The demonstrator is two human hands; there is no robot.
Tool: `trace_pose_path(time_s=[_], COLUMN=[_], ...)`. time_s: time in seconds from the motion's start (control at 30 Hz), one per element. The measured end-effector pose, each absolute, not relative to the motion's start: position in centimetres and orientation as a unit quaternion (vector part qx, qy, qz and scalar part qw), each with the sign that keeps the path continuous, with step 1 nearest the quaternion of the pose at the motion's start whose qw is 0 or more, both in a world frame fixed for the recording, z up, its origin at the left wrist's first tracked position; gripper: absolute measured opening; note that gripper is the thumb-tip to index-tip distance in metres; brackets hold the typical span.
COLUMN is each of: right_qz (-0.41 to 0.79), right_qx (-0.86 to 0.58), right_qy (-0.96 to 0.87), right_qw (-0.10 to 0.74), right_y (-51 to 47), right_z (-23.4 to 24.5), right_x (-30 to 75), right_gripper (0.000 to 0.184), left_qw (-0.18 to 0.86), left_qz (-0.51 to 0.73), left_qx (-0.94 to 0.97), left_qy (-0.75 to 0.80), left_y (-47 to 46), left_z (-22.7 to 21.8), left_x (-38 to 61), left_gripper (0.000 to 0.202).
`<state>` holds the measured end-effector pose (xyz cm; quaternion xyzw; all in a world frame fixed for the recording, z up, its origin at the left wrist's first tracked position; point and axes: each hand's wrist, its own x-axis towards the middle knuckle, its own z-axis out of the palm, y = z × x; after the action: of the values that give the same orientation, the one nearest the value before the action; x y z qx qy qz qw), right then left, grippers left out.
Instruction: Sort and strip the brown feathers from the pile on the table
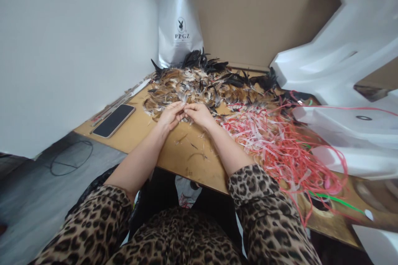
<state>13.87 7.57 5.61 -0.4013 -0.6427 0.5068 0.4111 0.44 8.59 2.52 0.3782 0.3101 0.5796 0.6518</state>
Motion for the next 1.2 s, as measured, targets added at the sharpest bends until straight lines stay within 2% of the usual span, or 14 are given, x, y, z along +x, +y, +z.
trace_pose_path(time_s=[0.13, 0.37, 0.47, 0.67, 0.8, 0.87, 0.97, 1.1, 1.2], right_qz=[0.442, 0.378, 0.350, 0.218, 0.186, 0.190, 0.244, 0.387, 0.441], right_qx=[-0.379, -0.519, -0.537, -0.581, -0.604, -0.601, -0.583, -0.543, -0.519], right_qy=[-0.703, -0.642, -0.664, -0.715, -0.722, -0.723, -0.701, -0.610, -0.554], right_qw=[0.408, 0.419, 0.386, 0.322, 0.282, 0.283, 0.330, 0.428, 0.478], right_y=[8.1, 10.0, 10.4, 10.5, 10.2, 10.1, 10.4, 10.8, 10.9], right_z=[5.7, 3.8, 3.1, 2.2, 1.9, 1.9, 1.9, 2.0, 2.4], right_x=[14.3, 16.1, 16.3, 15.6, 15.0, 14.8, 14.8, 15.1, 15.5], right_gripper=[0.019, 0.020, 0.022, 0.030, 0.027, 0.021, 0.016, 0.022, 0.025], left_qw=[0.640, 0.602, 0.606, 0.610, 0.620, 0.623, 0.624, 0.634, 0.648], left_qz=[0.597, 0.631, 0.636, 0.628, 0.617, 0.611, 0.609, 0.600, 0.585], left_qx=[0.363, 0.329, 0.322, 0.327, 0.343, 0.350, 0.352, 0.344, 0.339], left_qy=[0.320, 0.363, 0.353, 0.357, 0.343, 0.340, 0.341, 0.344, 0.352], left_y=[8.6, 9.0, 9.0, 8.8, 8.9, 8.9, 8.9, 8.9, 8.9], left_z=[2.7, 3.0, 3.0, 2.9, 2.7, 2.6, 2.6, 2.7, 2.7], left_x=[0.4, -0.1, -0.1, 0.1, 0.2, 0.2, 0.1, 0.0, 0.0], left_gripper=[0.020, 0.017, 0.017, 0.018, 0.020, 0.019, 0.017, 0.015, 0.013])
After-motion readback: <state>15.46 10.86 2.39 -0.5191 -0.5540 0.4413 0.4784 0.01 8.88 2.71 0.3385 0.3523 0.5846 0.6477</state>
